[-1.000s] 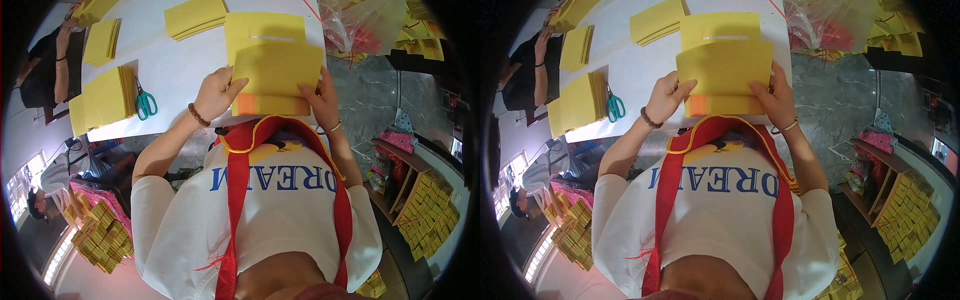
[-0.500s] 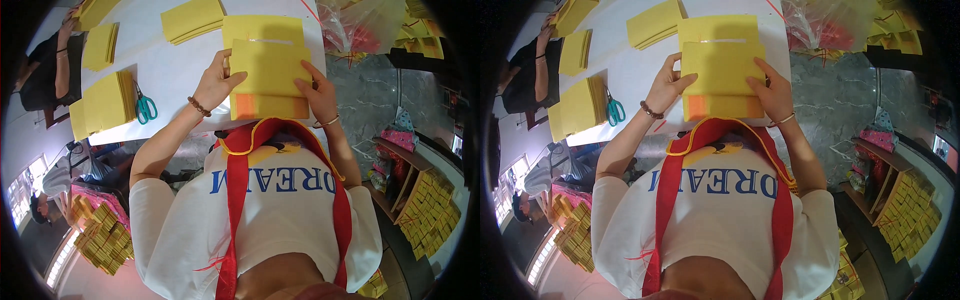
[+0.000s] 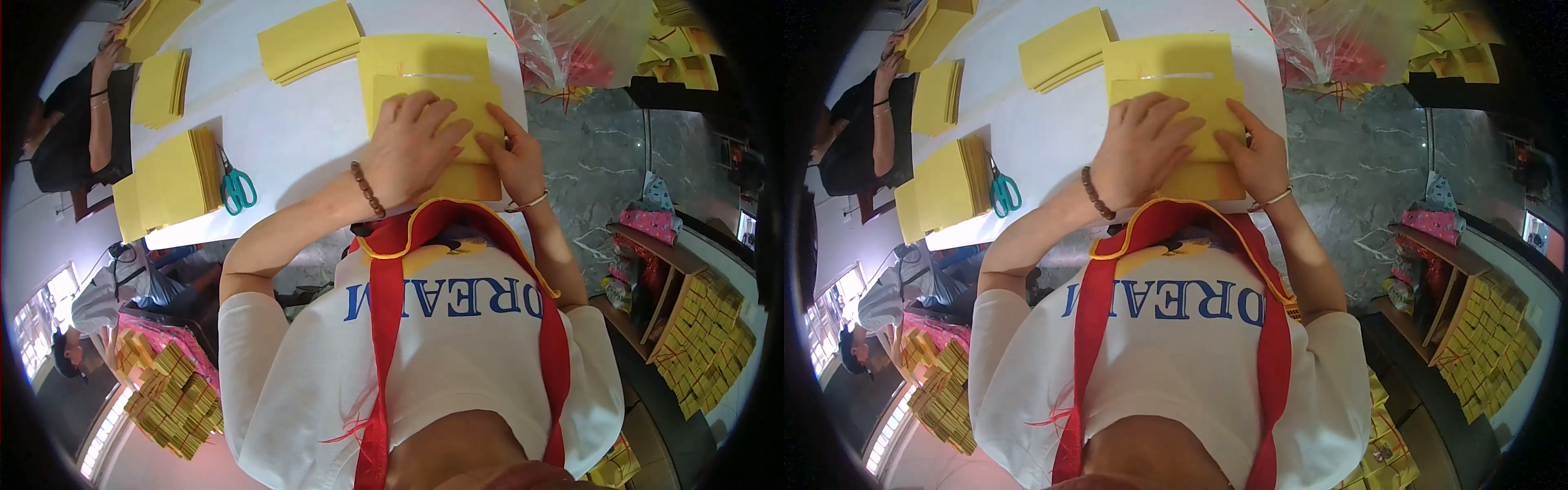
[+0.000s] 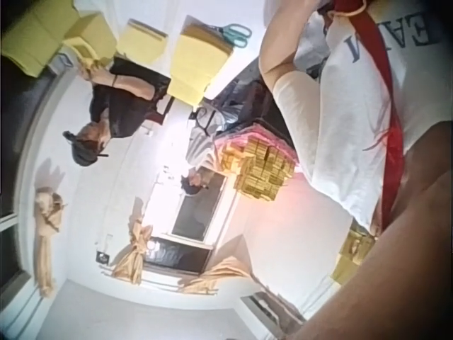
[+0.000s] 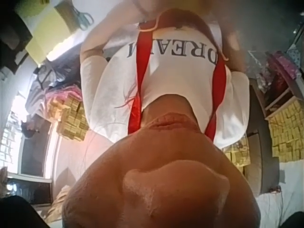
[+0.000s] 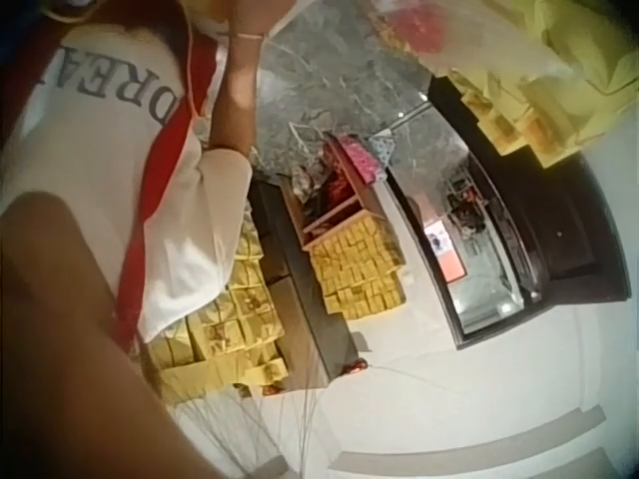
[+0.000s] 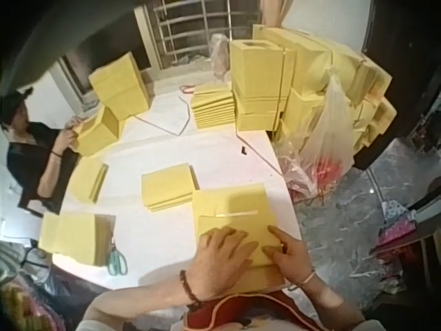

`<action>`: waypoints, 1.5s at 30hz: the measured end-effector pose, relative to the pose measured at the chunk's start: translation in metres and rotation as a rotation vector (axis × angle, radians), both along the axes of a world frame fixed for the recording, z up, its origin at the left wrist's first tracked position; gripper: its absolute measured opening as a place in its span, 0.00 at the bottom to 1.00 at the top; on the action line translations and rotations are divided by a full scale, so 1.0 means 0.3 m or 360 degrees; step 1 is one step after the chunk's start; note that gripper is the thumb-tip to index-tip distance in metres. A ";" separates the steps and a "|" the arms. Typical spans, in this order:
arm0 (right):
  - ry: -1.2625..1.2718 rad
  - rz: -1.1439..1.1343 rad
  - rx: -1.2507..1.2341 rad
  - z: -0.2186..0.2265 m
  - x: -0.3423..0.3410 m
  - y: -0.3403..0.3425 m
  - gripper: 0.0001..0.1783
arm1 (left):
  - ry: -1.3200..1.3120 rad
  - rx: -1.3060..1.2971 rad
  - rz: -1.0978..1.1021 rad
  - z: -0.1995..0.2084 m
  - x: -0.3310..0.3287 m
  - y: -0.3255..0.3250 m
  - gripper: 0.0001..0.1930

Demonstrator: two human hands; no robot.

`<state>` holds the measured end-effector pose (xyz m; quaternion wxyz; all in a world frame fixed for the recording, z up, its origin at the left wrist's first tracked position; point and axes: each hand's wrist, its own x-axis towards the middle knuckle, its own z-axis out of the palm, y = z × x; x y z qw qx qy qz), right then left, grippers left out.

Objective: Folding and stacking yellow ceremonial paper sheets with silver foil squares.

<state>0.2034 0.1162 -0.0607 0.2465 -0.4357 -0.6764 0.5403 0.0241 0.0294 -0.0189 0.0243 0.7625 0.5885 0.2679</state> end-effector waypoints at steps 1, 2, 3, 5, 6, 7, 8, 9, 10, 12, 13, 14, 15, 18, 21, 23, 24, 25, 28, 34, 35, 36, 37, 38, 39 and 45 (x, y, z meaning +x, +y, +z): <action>-0.0019 0.0010 -0.0019 0.003 0.000 0.002 0.26 | -0.0001 0.0003 -0.0004 -0.011 0.003 0.002 0.18; -0.0020 0.0003 -0.0020 0.003 0.001 0.002 0.26 | 0.0041 -0.0077 -0.0001 -0.022 0.005 0.002 0.18; -0.0068 0.0016 -0.0021 0.001 0.002 0.004 0.26 | 0.0083 -0.0158 0.0003 -0.031 0.006 0.002 0.18; -0.0118 0.0024 -0.0026 -0.006 0.002 0.006 0.26 | 0.0053 -0.0204 -0.0012 -0.044 0.003 -0.006 0.19; -0.0054 0.0012 0.0020 -0.016 0.001 0.006 0.26 | 0.0024 -0.0249 -0.0020 -0.049 0.003 -0.008 0.19; 0.0009 0.0001 0.0066 -0.022 0.001 0.005 0.25 | 0.0020 -0.0253 -0.0026 -0.056 0.003 -0.005 0.19; 0.0007 0.0005 0.0060 -0.018 0.001 0.005 0.25 | -0.0014 -0.0231 -0.0020 -0.064 0.001 -0.003 0.19; 0.0018 0.0012 -0.0058 -0.006 0.003 0.006 0.26 | -0.0048 -0.0209 -0.0013 -0.071 0.000 -0.004 0.20; 0.0029 0.0020 -0.0175 0.005 0.005 0.003 0.26 | -0.0051 -0.0215 -0.0008 -0.080 0.002 -0.009 0.20; -0.0155 -0.0008 0.0446 0.028 0.000 -0.024 0.28 | -0.0067 -0.0206 0.0020 -0.095 0.003 -0.013 0.20; -0.0333 -0.0046 0.1073 0.039 0.003 -0.043 0.29 | -0.0066 -0.0210 0.0031 -0.099 0.004 -0.014 0.20; -0.0320 -0.0028 0.1071 0.039 0.016 -0.062 0.29 | -0.0089 -0.0224 0.0038 -0.101 0.001 -0.018 0.21; -0.0469 0.0280 0.1370 0.035 0.045 -0.086 0.31 | -0.0119 -0.0239 0.0027 -0.102 0.002 -0.017 0.21; -0.0722 0.0663 0.1552 -0.009 0.073 -0.146 0.32 | -0.0163 -0.0243 0.0038 -0.102 0.003 -0.008 0.22; -0.0794 0.0739 0.1392 -0.020 0.065 -0.152 0.31 | -0.0394 -0.0255 0.0058 -0.103 -0.012 -0.017 0.22; -0.0756 0.0749 0.1353 -0.018 0.062 -0.148 0.30 | -0.0527 -0.0250 -0.0033 -0.101 -0.053 -0.011 0.22; -0.0771 0.0746 0.1333 -0.015 0.062 -0.148 0.30 | -0.0660 -0.0243 -0.0119 -0.098 -0.066 -0.008 0.22; -0.0783 0.0743 0.1316 -0.011 0.061 -0.149 0.30 | -0.0649 -0.0233 -0.0110 -0.091 -0.065 -0.011 0.22; -0.0845 0.0745 0.1314 -0.014 0.066 -0.152 0.30 | -0.0609 -0.0202 -0.0239 -0.062 -0.070 -0.032 0.22; -0.0261 0.0740 0.0923 0.034 0.077 -0.104 0.20 | 0.0349 -0.0243 -0.0232 -0.034 -0.003 -0.052 0.22; -0.0246 0.0755 0.0935 0.033 0.096 -0.092 0.20 | 0.0360 -0.0239 -0.0210 -0.034 0.005 -0.048 0.22; 0.0044 0.0423 0.0465 0.030 0.116 -0.077 0.16 | 0.0379 -0.0190 -0.0137 -0.038 0.012 -0.044 0.22; 0.0321 0.0092 -0.0014 0.028 0.126 -0.063 0.13 | 0.0397 -0.0142 -0.0065 -0.044 0.012 -0.043 0.21; 0.0328 0.0108 -0.0009 0.032 0.123 -0.052 0.13 | 0.0404 -0.0138 -0.0049 -0.053 0.004 -0.039 0.21; 0.0437 -0.0031 0.0090 0.039 0.118 -0.042 0.12 | 0.0323 -0.0042 -0.0087 -0.066 -0.011 -0.031 0.21; 0.0425 -0.0242 0.0135 0.001 0.146 -0.037 0.12 | 0.0181 0.0541 0.0123 0.054 -0.218 0.009 0.22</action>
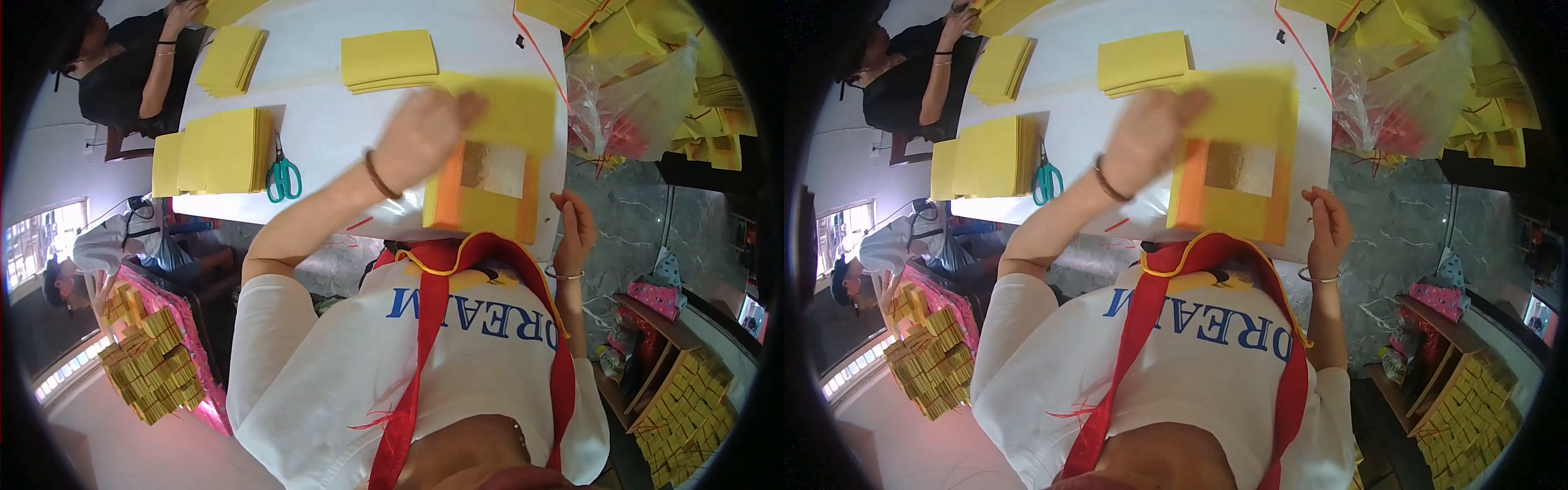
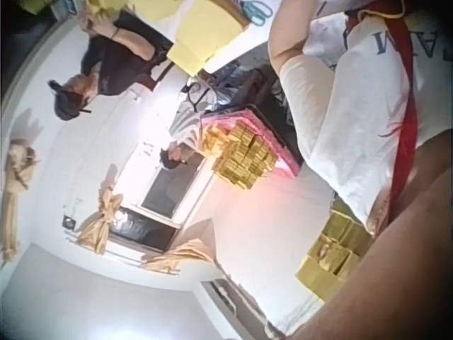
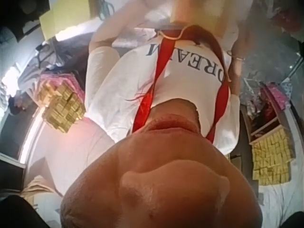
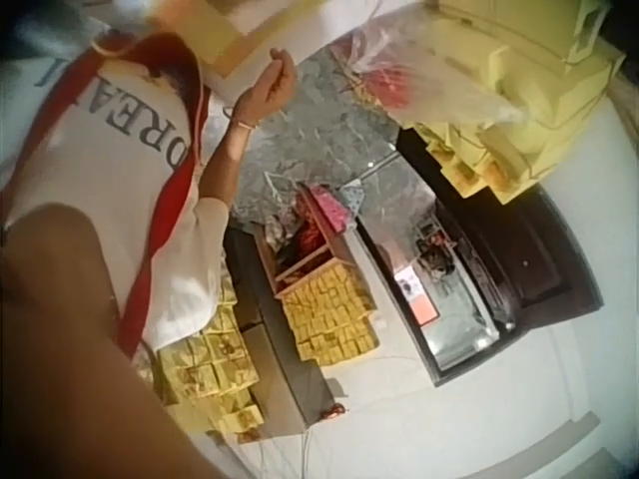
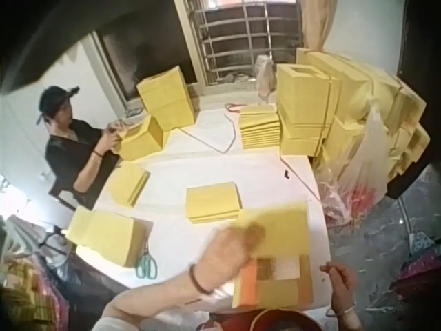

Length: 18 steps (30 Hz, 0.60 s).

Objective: Folding and stacking yellow ceremonial paper sheets with silver foil squares.

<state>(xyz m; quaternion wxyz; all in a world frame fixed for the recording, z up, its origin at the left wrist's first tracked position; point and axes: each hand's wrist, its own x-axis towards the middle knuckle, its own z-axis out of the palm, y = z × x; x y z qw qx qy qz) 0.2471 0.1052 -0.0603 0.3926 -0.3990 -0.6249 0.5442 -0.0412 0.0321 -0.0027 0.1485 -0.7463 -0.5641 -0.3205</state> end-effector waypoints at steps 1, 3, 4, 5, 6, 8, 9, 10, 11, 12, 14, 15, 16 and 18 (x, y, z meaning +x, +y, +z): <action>-0.0069 0.0018 0.0013 -0.014 0.004 -0.001 0.12 | -0.0030 0.0134 0.0115 0.013 -0.060 0.015 0.23; -0.0051 0.0031 0.0004 -0.023 -0.008 -0.009 0.12 | 0.0081 0.0247 0.0331 -0.019 -0.222 0.070 0.24; -0.0037 0.0043 -0.0007 -0.026 -0.013 -0.013 0.12 | 0.0217 0.0223 0.0435 -0.076 -0.308 0.097 0.25; -0.0034 0.0050 -0.0006 -0.032 -0.020 -0.013 0.12 | 0.0220 0.0225 0.0442 -0.132 -0.370 0.113 0.25; -0.0053 0.0065 0.0006 -0.036 -0.024 -0.015 0.12 | 0.0352 0.0128 0.0530 -0.194 -0.420 0.126 0.23; -0.0068 0.0080 0.0017 -0.039 -0.032 -0.017 0.11 | 0.0486 0.0029 0.0617 -0.312 -0.476 0.135 0.21; -0.0047 0.0079 -0.0028 -0.038 -0.033 -0.021 0.11 | 0.0470 -0.0058 0.0605 -0.359 -0.487 0.133 0.21; -0.0025 0.0082 -0.0073 -0.038 -0.034 -0.025 0.11 | 0.0454 -0.0146 0.0596 -0.404 -0.501 0.127 0.21; -0.0028 0.0077 -0.0074 -0.040 -0.032 -0.025 0.11 | 0.0436 -0.0234 0.0556 -0.419 -0.486 0.121 0.20; -0.0031 0.0060 -0.0081 -0.043 -0.030 -0.026 0.11 | 0.0434 -0.0235 0.0554 -0.437 -0.478 0.118 0.20; -0.0031 0.0053 -0.0087 -0.047 -0.029 -0.029 0.11 | 0.0471 -0.0433 0.0575 -0.462 -0.466 0.110 0.23; -0.0037 0.0039 -0.0095 -0.047 -0.029 -0.030 0.11 | 0.0474 -0.0412 0.0574 -0.466 -0.464 0.110 0.22; -0.0044 0.0027 -0.0102 -0.048 -0.033 -0.028 0.11 | 0.0475 -0.0412 0.0584 -0.469 -0.462 0.107 0.22; -0.0062 0.0030 -0.0102 -0.046 -0.037 -0.030 0.11 | 0.0351 -0.0721 0.0661 -0.436 -0.427 0.095 0.26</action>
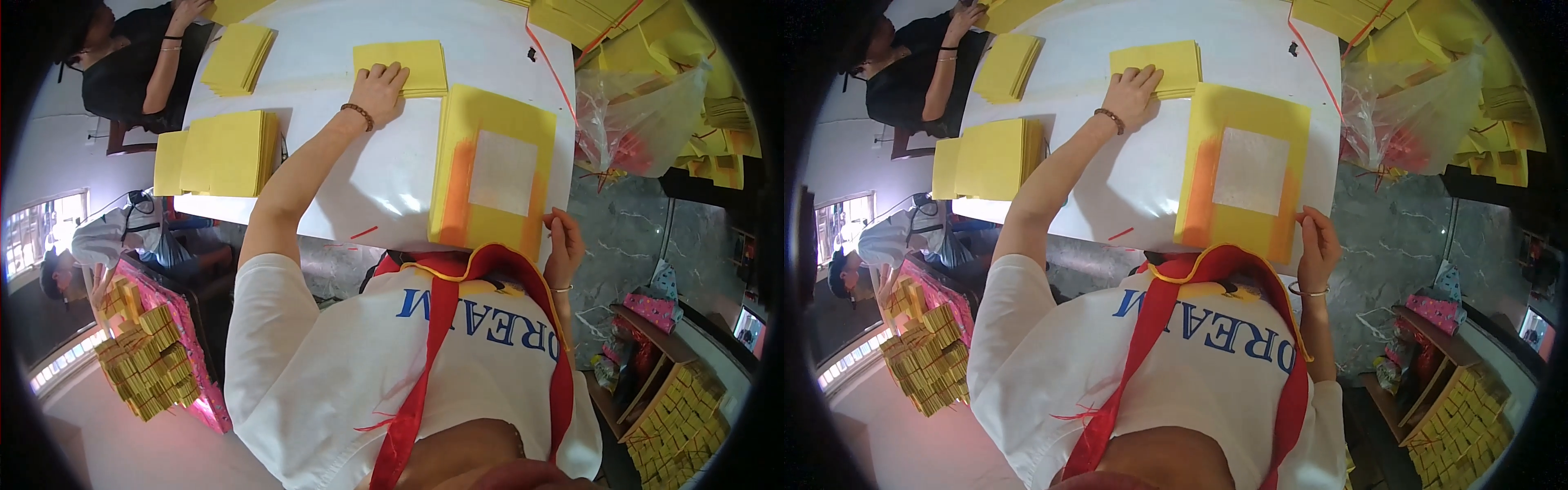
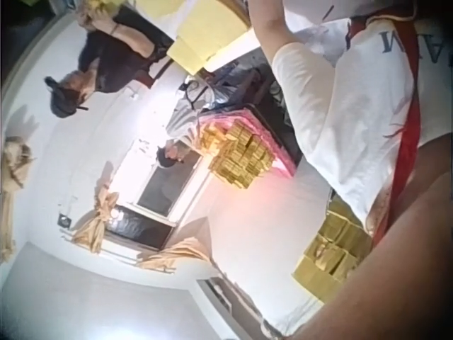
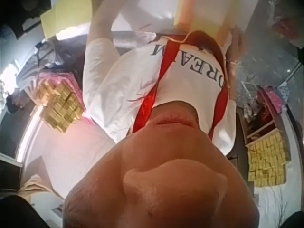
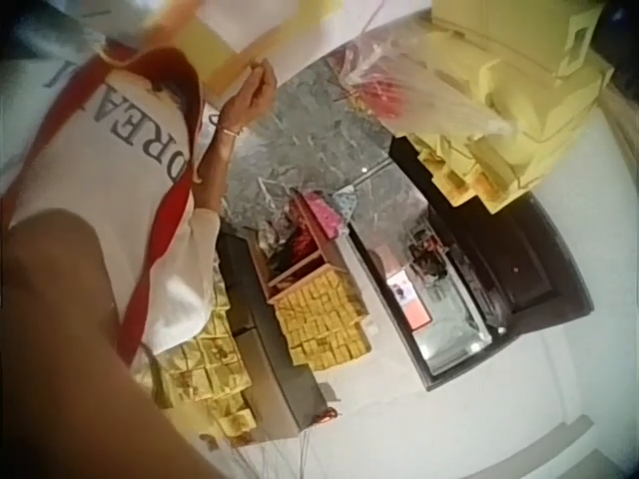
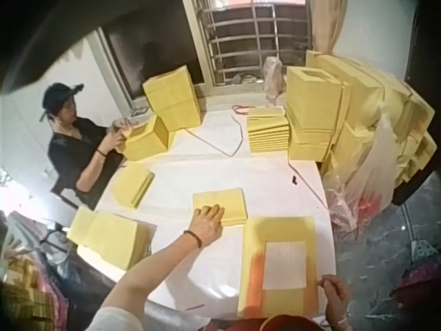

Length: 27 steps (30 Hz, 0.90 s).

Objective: Folding and stacking yellow ceremonial paper sheets with silver foil squares.

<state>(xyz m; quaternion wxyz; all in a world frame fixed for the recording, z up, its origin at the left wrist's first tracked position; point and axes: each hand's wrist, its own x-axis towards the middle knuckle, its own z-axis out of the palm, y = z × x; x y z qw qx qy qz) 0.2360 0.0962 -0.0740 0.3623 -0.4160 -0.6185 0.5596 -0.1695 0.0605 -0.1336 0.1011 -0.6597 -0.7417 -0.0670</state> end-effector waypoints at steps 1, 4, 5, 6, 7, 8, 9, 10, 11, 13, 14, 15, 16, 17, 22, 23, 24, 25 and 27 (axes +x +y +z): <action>-0.0018 0.0002 0.0004 0.001 -0.001 0.000 0.11 | 0.0000 -0.0002 0.0001 -0.019 -0.003 -0.008 0.26; 0.0053 0.0013 0.0056 -0.016 -0.007 -0.005 0.10 | -0.0037 0.0139 0.0003 -0.056 -0.029 -0.034 0.29; 0.0049 0.0012 0.0053 -0.018 -0.001 -0.009 0.10 | -0.0104 0.0104 0.0016 -0.058 -0.024 -0.035 0.30; 0.0048 0.0006 0.0031 -0.022 -0.002 -0.009 0.10 | -0.0171 0.0070 0.0028 -0.057 -0.019 -0.034 0.31; 0.0048 0.0000 0.0011 -0.025 0.000 -0.008 0.10 | -0.0152 0.0084 0.0009 -0.058 -0.016 -0.032 0.30; 0.0047 -0.0003 0.0009 -0.021 -0.001 -0.003 0.10 | -0.0154 0.0082 0.0006 -0.043 -0.019 -0.028 0.30; 0.0025 0.0026 0.0068 -0.009 0.001 0.005 0.10 | -0.0132 -0.0005 0.0003 -0.027 -0.026 -0.024 0.30; 0.0002 0.0056 0.0127 -0.001 0.001 0.011 0.11 | -0.0109 -0.0093 -0.0001 -0.010 -0.033 -0.021 0.30; 0.0000 0.0052 0.0126 0.002 -0.001 0.014 0.11 | -0.0111 -0.0095 -0.0004 0.008 -0.038 -0.016 0.30; 0.0021 0.0024 0.0260 0.003 -0.007 0.018 0.11 | -0.0118 -0.0141 -0.0064 0.039 -0.050 -0.010 0.29; 0.0019 0.0019 0.0259 0.005 -0.005 0.018 0.11 | -0.0119 -0.0143 -0.0068 0.047 -0.054 -0.004 0.29; 0.0000 0.0054 0.0216 0.007 -0.002 0.017 0.11 | -0.0112 -0.0201 -0.0078 0.053 -0.056 0.002 0.28; -0.0020 0.0088 0.0172 0.006 0.001 0.016 0.11 | -0.0106 -0.0261 -0.0088 0.057 -0.057 0.004 0.28; -0.0024 0.0072 0.0166 0.000 0.003 0.019 0.11 | -0.0108 -0.0267 -0.0104 0.059 -0.055 0.010 0.28; -0.0017 0.0160 0.0263 -0.013 -0.019 0.045 0.11 | 0.0015 -0.0025 -0.0079 0.080 -0.031 0.005 0.28; -0.0033 0.0123 0.0250 -0.019 -0.022 0.049 0.11 | 0.0027 -0.0007 -0.0127 0.091 -0.035 -0.001 0.27; -0.0080 0.0165 0.0311 -0.024 -0.025 0.053 0.11 | 0.0009 -0.0017 -0.0165 0.107 -0.029 -0.007 0.27; -0.0128 0.0209 0.0369 -0.028 -0.026 0.053 0.11 | 0.0133 0.0099 -0.0199 0.121 -0.021 -0.013 0.24; -0.0185 0.0202 0.0435 -0.028 -0.028 0.055 0.11 | 0.0233 0.0213 -0.0274 0.176 0.047 -0.005 0.21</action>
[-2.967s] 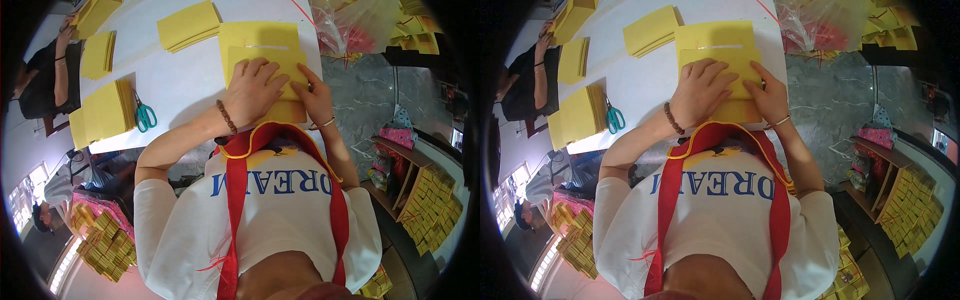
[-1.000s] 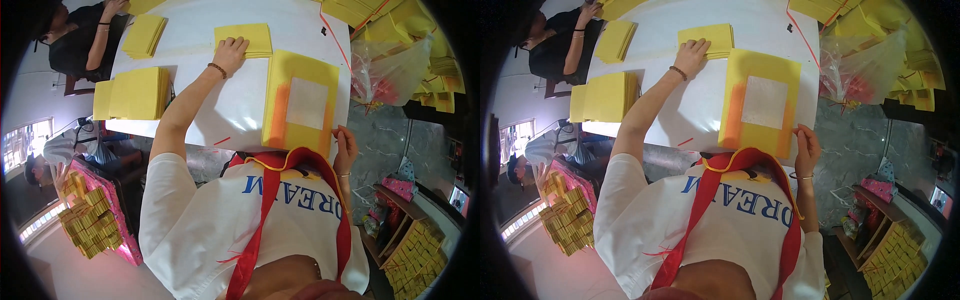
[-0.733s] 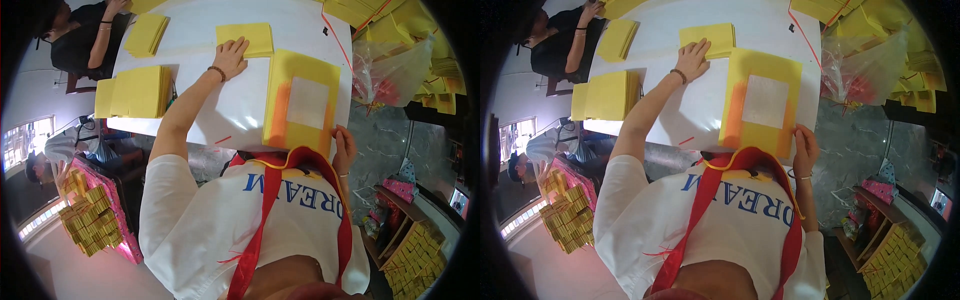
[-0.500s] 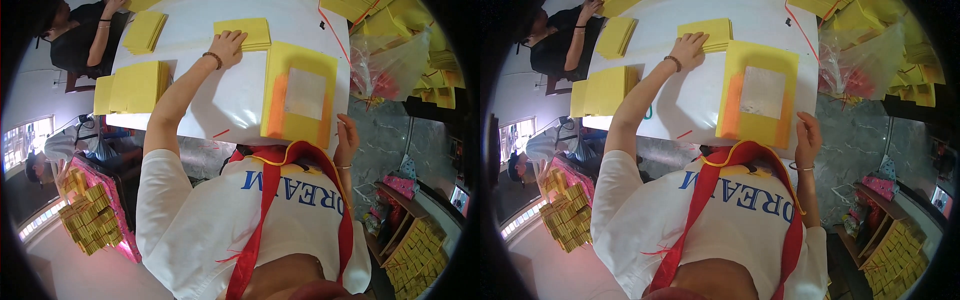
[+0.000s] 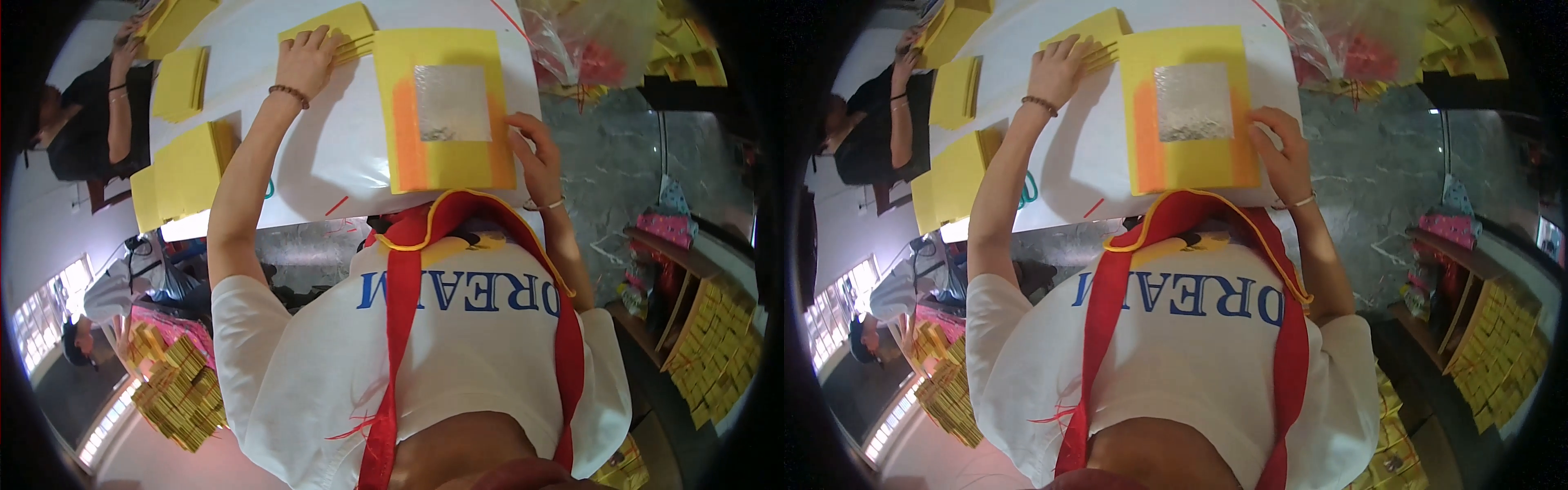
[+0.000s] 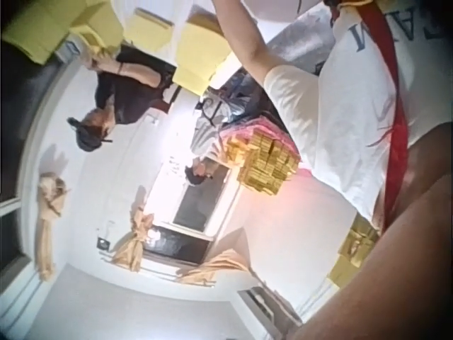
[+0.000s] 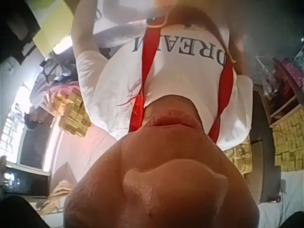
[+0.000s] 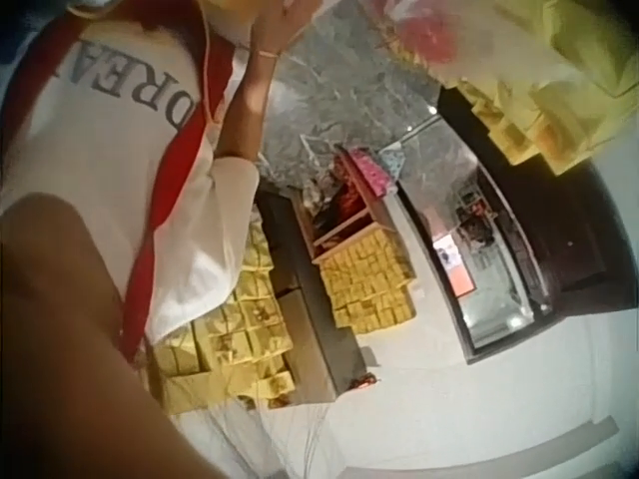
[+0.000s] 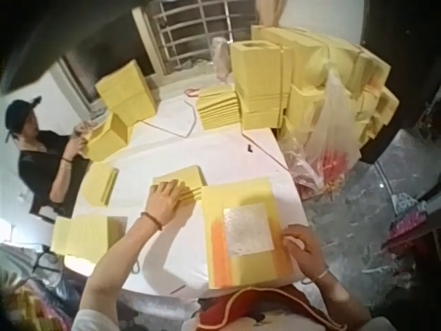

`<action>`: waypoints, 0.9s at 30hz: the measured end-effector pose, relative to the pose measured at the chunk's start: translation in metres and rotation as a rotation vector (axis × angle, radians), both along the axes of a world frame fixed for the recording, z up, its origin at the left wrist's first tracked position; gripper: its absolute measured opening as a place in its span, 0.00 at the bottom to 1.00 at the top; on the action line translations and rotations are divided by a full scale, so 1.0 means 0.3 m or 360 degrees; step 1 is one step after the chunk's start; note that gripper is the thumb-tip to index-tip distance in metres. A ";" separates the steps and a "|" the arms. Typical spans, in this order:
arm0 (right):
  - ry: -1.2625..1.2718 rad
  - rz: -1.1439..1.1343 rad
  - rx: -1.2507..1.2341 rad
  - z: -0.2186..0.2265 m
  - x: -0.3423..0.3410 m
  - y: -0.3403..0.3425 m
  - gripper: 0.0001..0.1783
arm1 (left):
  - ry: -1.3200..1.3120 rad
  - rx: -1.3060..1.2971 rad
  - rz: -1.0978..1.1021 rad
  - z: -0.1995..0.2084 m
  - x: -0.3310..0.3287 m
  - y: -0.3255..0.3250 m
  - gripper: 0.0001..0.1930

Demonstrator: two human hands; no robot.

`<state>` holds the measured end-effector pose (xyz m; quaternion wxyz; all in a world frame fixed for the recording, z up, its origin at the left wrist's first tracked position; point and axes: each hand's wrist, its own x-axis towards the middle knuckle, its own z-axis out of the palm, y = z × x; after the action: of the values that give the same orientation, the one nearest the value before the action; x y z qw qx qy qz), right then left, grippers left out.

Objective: Folding and stacking yellow ceremonial paper sheets with silver foil squares.

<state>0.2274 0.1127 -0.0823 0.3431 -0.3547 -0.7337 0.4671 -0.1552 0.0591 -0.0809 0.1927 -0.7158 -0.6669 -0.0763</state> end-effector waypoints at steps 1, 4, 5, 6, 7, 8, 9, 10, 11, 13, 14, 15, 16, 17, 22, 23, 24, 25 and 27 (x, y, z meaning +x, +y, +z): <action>-0.0036 0.0031 0.0077 -0.004 0.000 0.002 0.12 | -0.0095 -0.0015 0.0002 0.033 0.052 -0.004 0.17; -0.0006 0.0083 -0.0100 -0.020 0.003 0.009 0.12 | -0.0655 0.0030 -0.0420 0.161 0.292 -0.071 0.10; -0.0016 0.0059 -0.0114 -0.024 0.002 0.008 0.12 | -0.0673 -0.0266 -0.0438 0.162 0.369 -0.116 0.12; 0.0054 0.0080 -0.0255 -0.026 -0.001 0.010 0.12 | -0.0890 -0.0268 -0.0826 0.187 0.439 -0.140 0.14; 0.0125 0.0096 -0.0397 -0.029 -0.001 0.009 0.13 | -0.0924 -0.0358 -0.0966 0.186 0.496 -0.161 0.16; 0.0119 0.0082 -0.0408 -0.028 -0.004 0.008 0.13 | -0.0838 -0.0430 -0.0947 0.189 0.525 -0.168 0.17; 0.0182 0.0097 -0.0508 -0.026 -0.007 0.008 0.13 | -0.0749 -0.0500 -0.0930 0.195 0.542 -0.171 0.17; 0.0248 0.0112 -0.0606 -0.027 -0.006 0.006 0.13 | -0.0757 -0.0511 -0.0942 0.200 0.550 -0.174 0.17; 0.0248 0.0099 -0.0611 -0.032 -0.006 0.008 0.13 | -0.0761 -0.0548 -0.0903 0.206 0.551 -0.174 0.17; 0.0306 0.0151 -0.0604 -0.038 -0.001 0.010 0.12 | -0.0762 -0.0590 -0.0873 0.211 0.564 -0.176 0.17; 0.0310 0.0148 -0.0608 -0.038 -0.002 0.009 0.12 | -0.0689 -0.0545 -0.0872 0.210 0.573 -0.185 0.17; 0.0323 0.0152 -0.0597 -0.036 -0.003 0.008 0.12 | -0.0617 -0.0499 -0.0870 0.208 0.578 -0.191 0.17; 0.0336 0.0157 -0.0586 -0.036 -0.004 0.008 0.12 | -0.0613 -0.0502 -0.0871 0.202 0.580 -0.193 0.17; 0.0339 0.0154 -0.0587 -0.039 -0.004 0.007 0.12 | -0.0597 -0.0468 -0.0861 0.194 0.581 -0.195 0.18; 0.0337 0.0119 -0.0568 -0.046 -0.004 0.008 0.12 | -0.0774 -0.0506 -0.0835 0.204 0.567 -0.188 0.17; 0.0339 0.0125 -0.0562 -0.047 -0.005 0.008 0.12 | -0.0874 -0.0545 -0.0848 0.204 0.558 -0.186 0.17; 0.0356 0.0129 -0.0582 -0.050 -0.004 0.008 0.12 | -0.0975 -0.0583 -0.0861 0.204 0.552 -0.182 0.16; 0.0372 0.0132 -0.0603 -0.051 -0.004 0.009 0.12 | -0.0972 -0.0577 -0.0859 0.202 0.549 -0.180 0.16; 0.0356 0.0121 -0.0601 -0.050 -0.008 0.010 0.12 | -0.1057 -0.0580 -0.0870 0.191 0.546 -0.180 0.15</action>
<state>0.2251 0.1159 -0.0972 0.3319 -0.3307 -0.6035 0.6452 0.0084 0.0050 -0.0236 -0.1872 -0.8243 -0.4819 -0.2309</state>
